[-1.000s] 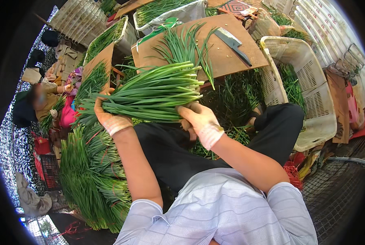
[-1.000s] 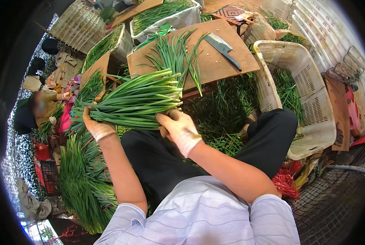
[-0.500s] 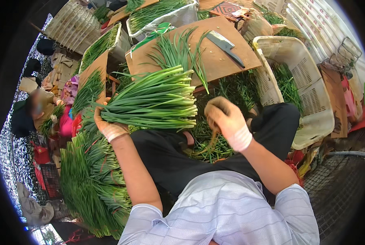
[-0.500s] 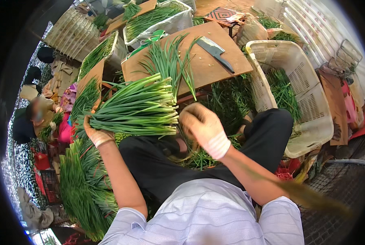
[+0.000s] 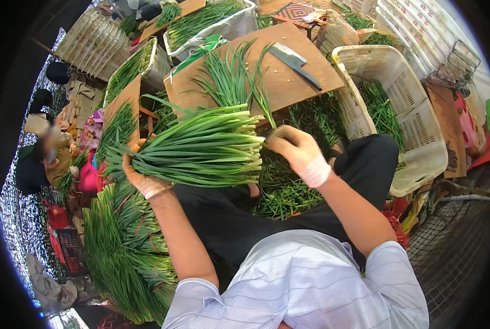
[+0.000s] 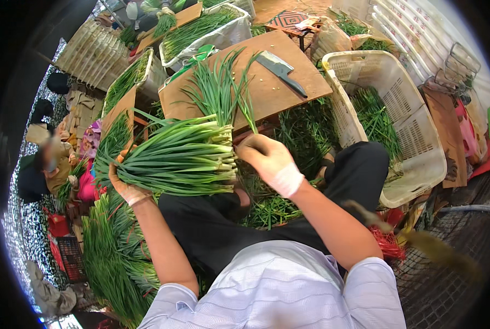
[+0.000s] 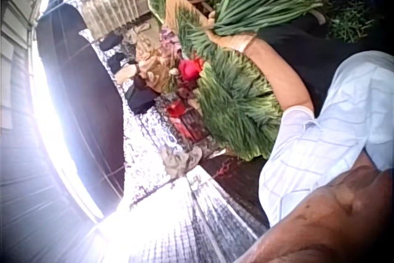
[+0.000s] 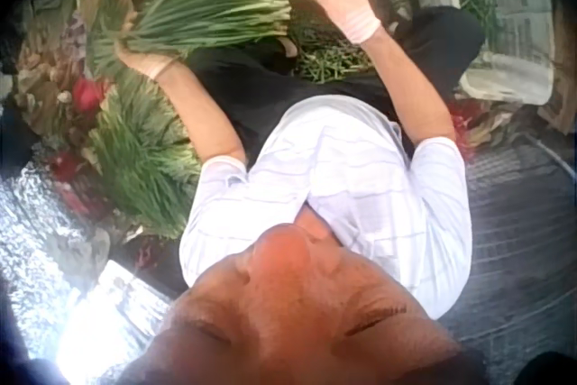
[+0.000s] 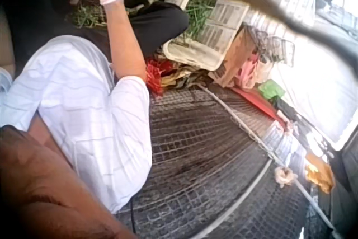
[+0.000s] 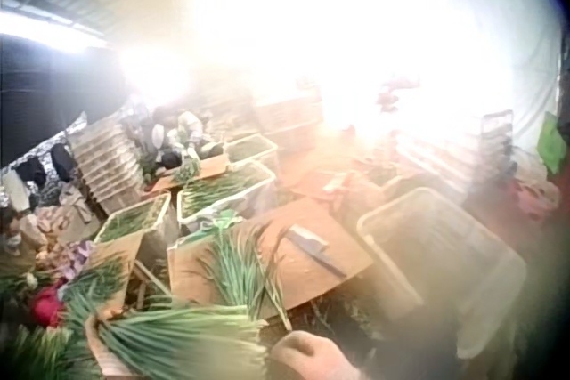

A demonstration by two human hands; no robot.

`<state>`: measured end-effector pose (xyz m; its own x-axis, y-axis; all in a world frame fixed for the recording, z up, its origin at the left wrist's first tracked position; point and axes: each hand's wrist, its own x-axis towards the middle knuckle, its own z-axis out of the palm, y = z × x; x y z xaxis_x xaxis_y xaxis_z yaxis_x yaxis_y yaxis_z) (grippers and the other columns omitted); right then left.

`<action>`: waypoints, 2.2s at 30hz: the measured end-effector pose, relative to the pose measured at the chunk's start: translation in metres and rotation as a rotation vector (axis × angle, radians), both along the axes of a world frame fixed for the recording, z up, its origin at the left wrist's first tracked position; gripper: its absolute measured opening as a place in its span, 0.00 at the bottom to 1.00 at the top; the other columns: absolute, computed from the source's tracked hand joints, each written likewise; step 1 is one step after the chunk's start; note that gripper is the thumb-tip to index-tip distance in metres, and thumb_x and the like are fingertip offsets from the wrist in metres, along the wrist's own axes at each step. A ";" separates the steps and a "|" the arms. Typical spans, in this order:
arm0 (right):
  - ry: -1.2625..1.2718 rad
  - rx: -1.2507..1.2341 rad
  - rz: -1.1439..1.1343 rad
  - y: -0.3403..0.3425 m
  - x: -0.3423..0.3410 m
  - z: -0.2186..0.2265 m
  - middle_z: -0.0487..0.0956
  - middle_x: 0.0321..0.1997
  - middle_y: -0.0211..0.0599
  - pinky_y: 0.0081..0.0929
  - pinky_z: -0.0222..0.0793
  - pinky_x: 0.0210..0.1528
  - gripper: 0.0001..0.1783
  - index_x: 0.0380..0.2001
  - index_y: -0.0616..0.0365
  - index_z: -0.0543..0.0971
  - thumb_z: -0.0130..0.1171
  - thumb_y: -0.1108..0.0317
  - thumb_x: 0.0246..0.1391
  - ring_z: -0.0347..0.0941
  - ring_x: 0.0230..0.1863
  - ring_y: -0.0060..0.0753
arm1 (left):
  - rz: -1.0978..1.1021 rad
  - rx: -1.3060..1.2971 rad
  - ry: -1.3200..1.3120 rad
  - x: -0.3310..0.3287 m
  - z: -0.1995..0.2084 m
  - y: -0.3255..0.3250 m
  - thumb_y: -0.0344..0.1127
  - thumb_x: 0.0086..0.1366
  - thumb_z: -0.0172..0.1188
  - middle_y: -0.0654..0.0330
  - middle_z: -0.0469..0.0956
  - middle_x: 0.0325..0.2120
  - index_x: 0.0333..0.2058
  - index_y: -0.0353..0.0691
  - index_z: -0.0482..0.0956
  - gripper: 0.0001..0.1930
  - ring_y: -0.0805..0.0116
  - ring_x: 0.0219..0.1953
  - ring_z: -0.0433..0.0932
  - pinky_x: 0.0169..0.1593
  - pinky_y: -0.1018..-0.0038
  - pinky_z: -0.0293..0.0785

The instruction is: The person sorts, bundles, and trims green vegetables, using a cleaver to chop the ends of a bundle on a cardboard surface and placing the processed items into a plastic basket.

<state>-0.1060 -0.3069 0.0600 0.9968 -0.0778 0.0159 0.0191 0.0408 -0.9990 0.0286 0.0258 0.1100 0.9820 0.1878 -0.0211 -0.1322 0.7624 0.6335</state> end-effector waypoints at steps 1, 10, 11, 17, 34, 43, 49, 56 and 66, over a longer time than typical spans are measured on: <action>0.085 0.041 0.026 -0.007 -0.008 -0.007 0.80 0.29 0.34 0.24 0.70 0.41 0.14 0.33 0.64 0.81 0.56 0.61 0.60 0.73 0.33 0.23 | -0.006 0.015 0.010 -0.003 0.006 -0.005 0.49 0.64 0.57 0.53 0.84 0.38 0.35 0.39 0.82 0.17 0.51 0.46 0.80 0.54 0.49 0.77; 0.216 0.245 0.037 0.051 0.008 0.009 0.79 0.29 0.34 0.24 0.71 0.35 0.17 0.40 0.65 0.79 0.60 0.59 0.60 0.73 0.29 0.24 | -0.101 -0.006 -0.108 0.001 -0.001 0.011 0.50 0.62 0.59 0.49 0.82 0.42 0.38 0.40 0.82 0.18 0.50 0.47 0.79 0.54 0.49 0.77; 0.235 0.305 0.008 0.051 0.005 0.009 0.79 0.29 0.34 0.24 0.70 0.34 0.16 0.40 0.65 0.79 0.60 0.60 0.60 0.73 0.28 0.24 | -0.098 -0.013 -0.134 0.003 -0.002 0.013 0.50 0.63 0.59 0.49 0.82 0.42 0.39 0.39 0.82 0.19 0.50 0.47 0.79 0.54 0.49 0.77; 0.291 -0.863 0.151 -0.032 -0.017 -0.064 0.83 0.33 0.49 0.42 0.74 0.45 0.19 0.41 0.57 0.81 0.58 0.52 0.57 0.81 0.37 0.50 | -0.016 0.119 -0.288 0.005 0.001 0.026 0.50 0.67 0.54 0.50 0.83 0.40 0.39 0.40 0.82 0.18 0.49 0.45 0.80 0.54 0.49 0.76; -0.867 -0.759 -0.177 0.023 0.036 0.025 0.77 0.28 0.32 0.37 0.71 0.34 0.13 0.35 0.54 0.82 0.69 0.65 0.44 0.74 0.30 0.42 | -0.103 0.217 -0.319 0.004 0.015 0.014 0.57 0.67 0.49 0.47 0.82 0.41 0.43 0.40 0.80 0.25 0.48 0.44 0.80 0.55 0.49 0.76; 0.030 -1.288 0.280 -0.072 -0.026 -0.045 0.79 0.28 0.42 0.42 0.73 0.39 0.13 0.35 0.55 0.81 0.56 0.57 0.60 0.78 0.33 0.50 | 0.061 0.258 -0.280 0.008 0.027 0.029 0.54 0.67 0.50 0.52 0.83 0.40 0.40 0.43 0.82 0.21 0.53 0.45 0.79 0.56 0.51 0.75; -0.346 -0.774 0.049 -0.001 -0.017 0.000 0.79 0.43 0.46 0.44 0.72 0.50 0.19 0.45 0.58 0.80 0.60 0.58 0.55 0.76 0.47 0.51 | -0.066 0.209 -0.390 0.013 0.022 0.038 0.52 0.68 0.49 0.53 0.84 0.39 0.35 0.42 0.83 0.21 0.54 0.43 0.80 0.56 0.52 0.75; 0.085 0.237 0.143 0.078 0.027 0.006 0.83 0.48 0.34 0.24 0.71 0.55 0.16 0.49 0.59 0.79 0.61 0.64 0.60 0.78 0.50 0.31 | -0.026 0.332 -0.365 -0.010 0.041 -0.002 0.52 0.70 0.47 0.57 0.78 0.37 0.34 0.44 0.74 0.18 0.57 0.48 0.73 0.59 0.58 0.67; -0.118 -0.204 -0.051 0.040 0.017 -0.007 0.80 0.38 0.52 0.38 0.73 0.48 0.17 0.37 0.62 0.83 0.58 0.58 0.54 0.78 0.41 0.53 | 0.044 0.396 -0.460 0.000 0.031 0.025 0.53 0.70 0.45 0.52 0.81 0.42 0.37 0.41 0.79 0.22 0.52 0.48 0.77 0.59 0.54 0.71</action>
<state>-0.0888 -0.2672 0.0530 0.9820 -0.1114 0.1529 0.1334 -0.1653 -0.9772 0.0287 0.0504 0.1411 0.8648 0.1351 0.4837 -0.4860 0.4679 0.7381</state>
